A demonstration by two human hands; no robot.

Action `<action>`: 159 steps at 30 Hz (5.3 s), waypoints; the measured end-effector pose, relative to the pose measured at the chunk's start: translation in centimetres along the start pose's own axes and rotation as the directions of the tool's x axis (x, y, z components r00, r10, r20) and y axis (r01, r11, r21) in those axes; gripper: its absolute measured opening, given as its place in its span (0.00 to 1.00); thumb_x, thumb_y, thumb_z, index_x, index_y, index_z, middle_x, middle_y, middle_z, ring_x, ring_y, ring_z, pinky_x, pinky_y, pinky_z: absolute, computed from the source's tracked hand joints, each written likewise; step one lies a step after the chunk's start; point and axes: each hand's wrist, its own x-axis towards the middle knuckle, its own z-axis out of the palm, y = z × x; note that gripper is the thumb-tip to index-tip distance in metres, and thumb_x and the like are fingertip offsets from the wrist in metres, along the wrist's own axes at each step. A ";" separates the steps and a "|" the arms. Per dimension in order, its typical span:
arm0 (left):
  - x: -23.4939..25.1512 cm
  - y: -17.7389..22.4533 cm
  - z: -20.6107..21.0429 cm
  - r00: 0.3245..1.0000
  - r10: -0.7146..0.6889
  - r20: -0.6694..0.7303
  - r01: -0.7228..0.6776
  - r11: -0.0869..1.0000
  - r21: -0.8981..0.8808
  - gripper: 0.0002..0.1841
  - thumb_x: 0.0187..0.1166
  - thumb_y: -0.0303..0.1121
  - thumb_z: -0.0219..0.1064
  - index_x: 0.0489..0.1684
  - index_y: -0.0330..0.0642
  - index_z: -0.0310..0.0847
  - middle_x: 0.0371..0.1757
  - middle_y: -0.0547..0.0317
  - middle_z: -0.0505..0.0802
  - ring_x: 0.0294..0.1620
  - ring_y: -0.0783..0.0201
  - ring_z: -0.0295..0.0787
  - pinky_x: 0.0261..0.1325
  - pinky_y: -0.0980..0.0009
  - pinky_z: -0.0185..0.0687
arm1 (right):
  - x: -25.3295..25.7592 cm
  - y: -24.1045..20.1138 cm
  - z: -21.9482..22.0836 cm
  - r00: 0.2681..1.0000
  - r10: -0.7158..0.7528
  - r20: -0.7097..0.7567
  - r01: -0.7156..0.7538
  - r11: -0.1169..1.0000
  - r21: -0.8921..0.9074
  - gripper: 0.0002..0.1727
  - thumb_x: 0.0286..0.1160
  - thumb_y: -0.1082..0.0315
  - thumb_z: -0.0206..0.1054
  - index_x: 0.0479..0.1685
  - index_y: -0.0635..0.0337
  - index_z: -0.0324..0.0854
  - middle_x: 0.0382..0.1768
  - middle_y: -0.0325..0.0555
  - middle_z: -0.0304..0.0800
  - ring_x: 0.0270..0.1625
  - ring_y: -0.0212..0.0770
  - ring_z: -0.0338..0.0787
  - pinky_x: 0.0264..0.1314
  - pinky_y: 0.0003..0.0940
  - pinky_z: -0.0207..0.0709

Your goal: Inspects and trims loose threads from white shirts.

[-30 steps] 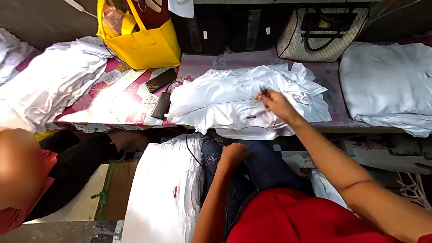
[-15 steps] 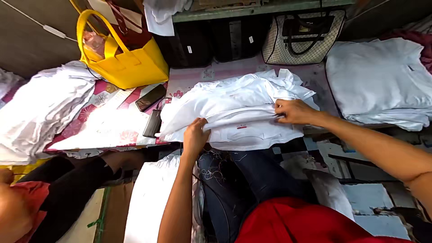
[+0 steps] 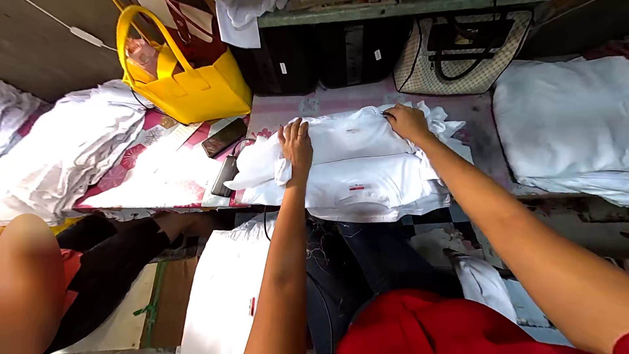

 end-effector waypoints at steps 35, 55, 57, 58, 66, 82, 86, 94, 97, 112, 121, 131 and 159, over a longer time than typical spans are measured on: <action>-13.8 10.5 -5.4 0.521 -0.614 0.593 0.293 -0.524 -0.800 0.20 0.97 0.38 0.38 0.77 0.39 0.62 0.62 0.48 0.86 0.61 0.57 0.85 0.67 0.56 0.81 | -7.6 -16.1 5.4 0.869 -0.229 0.439 -0.341 0.366 0.866 0.04 0.72 0.75 0.70 0.42 0.62 0.87 0.16 0.30 0.71 0.12 0.22 0.58 0.14 0.19 0.53; -15.8 10.3 -6.3 0.544 -0.734 0.407 0.690 0.116 -0.714 0.14 0.77 0.20 0.70 0.55 0.20 0.75 0.36 0.45 0.92 0.29 0.63 0.93 0.38 0.67 0.93 | -7.6 -15.9 6.4 0.864 -0.222 0.451 -0.368 0.334 0.868 0.06 0.73 0.78 0.70 0.44 0.64 0.84 0.20 0.33 0.77 0.12 0.21 0.59 0.13 0.17 0.54; -16.5 9.7 -6.3 0.517 -0.697 0.497 0.743 0.077 -0.665 0.05 0.80 0.20 0.67 0.42 0.22 0.81 0.25 0.53 0.91 0.20 0.68 0.89 0.30 0.72 0.90 | -8.0 -15.6 6.1 0.909 -0.182 0.375 -0.272 0.423 0.864 0.06 0.72 0.74 0.74 0.44 0.63 0.85 0.23 0.34 0.79 0.17 0.22 0.64 0.19 0.19 0.59; -17.3 9.3 -6.7 0.520 -0.678 0.519 0.762 0.093 -0.641 0.05 0.81 0.21 0.66 0.41 0.23 0.82 0.23 0.55 0.91 0.19 0.69 0.87 0.27 0.72 0.88 | -8.3 -15.3 5.7 0.932 -0.160 0.326 -0.209 0.498 0.841 0.09 0.74 0.70 0.74 0.47 0.64 0.86 0.27 0.36 0.82 0.22 0.24 0.70 0.26 0.23 0.66; -21.9 6.6 -12.4 0.665 -0.654 0.361 0.742 0.633 -0.220 0.18 0.80 0.30 0.69 0.62 0.25 0.84 0.58 0.32 0.90 0.46 0.47 0.92 0.56 0.50 0.86 | -14.5 -14.2 1.5 0.902 -0.092 0.421 -0.289 0.596 0.749 0.32 0.95 0.42 0.40 0.61 0.54 0.86 0.34 0.37 0.84 0.22 0.27 0.69 0.26 0.25 0.66; -18.8 5.9 -12.8 0.737 -0.569 0.364 0.669 0.691 -0.274 0.19 0.82 0.27 0.65 0.69 0.26 0.81 0.64 0.33 0.89 0.53 0.47 0.92 0.62 0.53 0.86 | -18.0 -15.7 1.7 0.739 -0.250 0.625 -0.475 0.464 0.748 0.19 0.97 0.61 0.46 0.60 0.62 0.79 0.31 0.33 0.80 0.26 0.24 0.76 0.33 0.19 0.73; -17.2 7.1 -8.9 0.792 -0.473 0.386 0.609 0.655 -0.448 0.15 0.81 0.25 0.67 0.61 0.26 0.86 0.53 0.37 0.94 0.46 0.52 0.94 0.58 0.55 0.88 | -18.4 -17.5 2.9 0.685 -0.294 0.667 -0.556 0.381 0.739 0.20 0.98 0.57 0.41 0.58 0.57 0.77 0.24 0.28 0.72 0.20 0.23 0.69 0.25 0.18 0.66; -18.9 6.1 -10.5 0.765 -0.505 0.399 0.644 0.602 -0.473 0.10 0.82 0.29 0.66 0.45 0.31 0.91 0.33 0.54 0.95 0.30 0.72 0.91 0.42 0.73 0.88 | -18.6 -16.1 4.3 0.599 -0.284 0.748 -0.694 0.281 0.663 0.21 0.98 0.54 0.41 0.51 0.55 0.78 0.17 0.25 0.62 0.12 0.21 0.57 0.14 0.15 0.53; -19.1 6.6 -10.8 0.771 -0.495 0.400 0.637 0.605 -0.478 0.09 0.81 0.27 0.66 0.45 0.30 0.92 0.33 0.53 0.96 0.31 0.70 0.93 0.42 0.73 0.89 | -18.2 -17.2 5.2 0.566 -0.294 0.770 -0.734 0.246 0.633 0.22 0.98 0.54 0.40 0.50 0.54 0.78 0.16 0.24 0.61 0.12 0.21 0.55 0.14 0.16 0.51; -18.4 7.3 -10.1 0.633 -0.600 0.489 0.773 0.519 -0.364 0.18 0.80 0.37 0.71 0.55 0.29 0.87 0.40 0.48 0.91 0.37 0.62 0.87 0.48 0.62 0.84 | -17.7 -17.6 4.4 0.674 -0.211 0.708 -0.654 0.275 0.705 0.18 0.97 0.59 0.46 0.50 0.59 0.81 0.16 0.25 0.62 0.13 0.20 0.57 0.15 0.15 0.52; -18.6 8.5 -8.0 0.617 -0.610 0.497 0.685 0.105 -0.721 0.05 0.80 0.23 0.67 0.40 0.28 0.87 0.35 0.56 0.93 0.33 0.71 0.90 0.44 0.72 0.89 | -16.9 -15.6 2.3 0.670 -0.307 0.676 -0.564 0.382 0.732 0.18 0.96 0.60 0.47 0.48 0.57 0.81 0.16 0.24 0.61 0.14 0.20 0.58 0.16 0.15 0.53; -17.5 10.3 -8.2 0.621 -0.611 0.490 0.451 -0.232 -0.862 0.08 0.79 0.17 0.55 0.32 0.32 0.79 0.38 0.52 0.93 0.41 0.62 0.94 0.55 0.64 0.91 | -15.1 -15.6 2.0 0.548 -0.416 0.726 -0.497 0.537 0.682 0.17 0.96 0.58 0.47 0.37 0.51 0.76 0.16 0.23 0.61 0.13 0.18 0.56 0.15 0.14 0.51; -17.5 11.0 -4.8 0.731 -0.675 -0.103 0.222 0.378 -0.899 0.09 0.71 0.11 0.67 0.46 0.20 0.87 0.45 0.47 0.96 0.43 0.65 0.96 0.54 0.68 0.94 | -16.0 -19.0 3.5 0.930 -0.092 0.355 -0.263 0.509 0.820 0.05 0.79 0.71 0.70 0.39 0.65 0.85 0.22 0.35 0.78 0.20 0.23 0.68 0.24 0.20 0.62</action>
